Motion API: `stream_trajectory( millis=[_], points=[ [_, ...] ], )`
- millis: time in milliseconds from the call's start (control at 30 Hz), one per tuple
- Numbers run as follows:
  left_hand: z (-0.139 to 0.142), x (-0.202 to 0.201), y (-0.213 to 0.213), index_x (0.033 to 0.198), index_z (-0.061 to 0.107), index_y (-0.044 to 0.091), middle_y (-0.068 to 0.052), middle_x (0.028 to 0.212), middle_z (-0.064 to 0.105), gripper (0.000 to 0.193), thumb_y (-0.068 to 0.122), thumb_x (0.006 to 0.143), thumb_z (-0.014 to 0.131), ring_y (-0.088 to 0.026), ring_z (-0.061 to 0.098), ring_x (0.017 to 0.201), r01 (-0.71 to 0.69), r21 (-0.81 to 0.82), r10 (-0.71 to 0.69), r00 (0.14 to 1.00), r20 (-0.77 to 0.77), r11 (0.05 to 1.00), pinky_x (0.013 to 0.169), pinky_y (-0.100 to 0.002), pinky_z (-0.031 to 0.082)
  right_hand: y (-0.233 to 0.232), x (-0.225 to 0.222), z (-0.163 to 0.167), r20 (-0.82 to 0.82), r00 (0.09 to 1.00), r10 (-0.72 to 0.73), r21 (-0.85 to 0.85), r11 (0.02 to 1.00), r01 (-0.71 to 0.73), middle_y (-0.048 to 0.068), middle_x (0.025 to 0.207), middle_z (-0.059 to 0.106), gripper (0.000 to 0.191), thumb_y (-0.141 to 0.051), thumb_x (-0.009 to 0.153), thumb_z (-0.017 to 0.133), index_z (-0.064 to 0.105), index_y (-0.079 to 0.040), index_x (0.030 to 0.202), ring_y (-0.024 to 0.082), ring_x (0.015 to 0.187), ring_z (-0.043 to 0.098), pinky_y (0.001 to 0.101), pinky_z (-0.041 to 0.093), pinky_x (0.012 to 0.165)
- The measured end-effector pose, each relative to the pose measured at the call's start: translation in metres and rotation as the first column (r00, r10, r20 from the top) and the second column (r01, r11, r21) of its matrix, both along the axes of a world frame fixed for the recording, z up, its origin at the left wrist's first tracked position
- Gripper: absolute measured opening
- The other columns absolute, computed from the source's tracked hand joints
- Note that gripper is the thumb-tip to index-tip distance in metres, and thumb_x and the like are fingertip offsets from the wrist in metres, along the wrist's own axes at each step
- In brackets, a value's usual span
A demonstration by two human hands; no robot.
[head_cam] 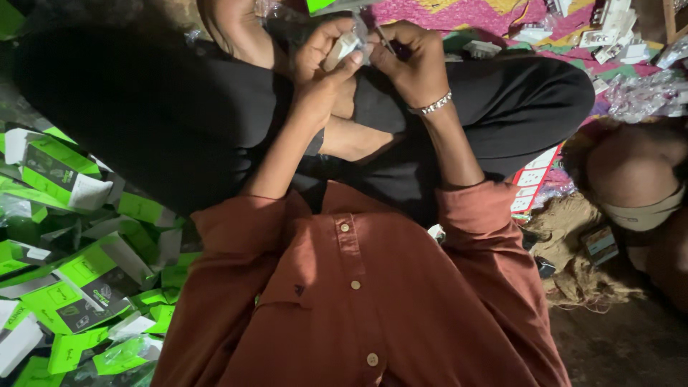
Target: The person sits cross-legged on the floor and packs small white boxes into clear plastic sleeves, then places the wrapped boxes into green product boxes, working on their lap one item at a time.
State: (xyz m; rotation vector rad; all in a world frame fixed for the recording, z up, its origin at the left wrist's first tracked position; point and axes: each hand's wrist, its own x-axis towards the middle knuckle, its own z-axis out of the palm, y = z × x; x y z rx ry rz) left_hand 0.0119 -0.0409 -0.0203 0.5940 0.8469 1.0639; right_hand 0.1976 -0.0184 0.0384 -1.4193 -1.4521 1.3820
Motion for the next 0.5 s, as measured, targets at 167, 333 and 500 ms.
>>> stream_trajectory(
  millis=[167,333,500],
  points=[
    [0.007,-0.004,-0.002,0.15,0.045,0.005,-0.008,0.129,0.063,0.06,-0.012,0.098,0.072,-0.016,0.063,0.121,-0.036,0.055,0.036,0.999,0.003,0.998,0.108,-0.03,0.054,0.005,0.0,0.01,0.015,0.986,0.164,0.102,0.981,-0.164,0.011,0.104,0.074,0.018,-0.003,0.1,0.08,0.076,0.001,0.117,0.017,0.092,0.068,0.0313,0.054,0.082],
    [0.004,0.0,-0.002,0.148,0.046,0.006,-0.004,0.118,0.062,0.062,-0.016,0.095,0.07,-0.013,0.061,0.108,-0.05,0.027,0.049,0.998,0.027,0.998,0.099,-0.029,0.057,0.004,0.002,0.014,0.087,0.966,0.243,0.076,0.965,-0.249,0.012,0.096,0.07,0.02,-0.005,0.098,0.082,0.074,0.001,0.116,0.019,0.085,0.064,0.0329,0.052,0.078],
    [-0.009,-0.003,-0.008,0.144,0.054,0.004,-0.002,0.12,0.063,0.057,-0.02,0.093,0.066,-0.01,0.06,0.109,-0.028,0.056,0.036,0.99,-0.134,0.998,0.099,-0.026,0.051,0.0,-0.002,0.011,0.179,0.945,0.275,0.044,0.957,-0.287,0.012,0.086,0.067,0.019,-0.006,0.094,0.086,0.071,0.002,0.102,0.019,0.074,0.061,0.0333,0.051,0.069]
  ],
)
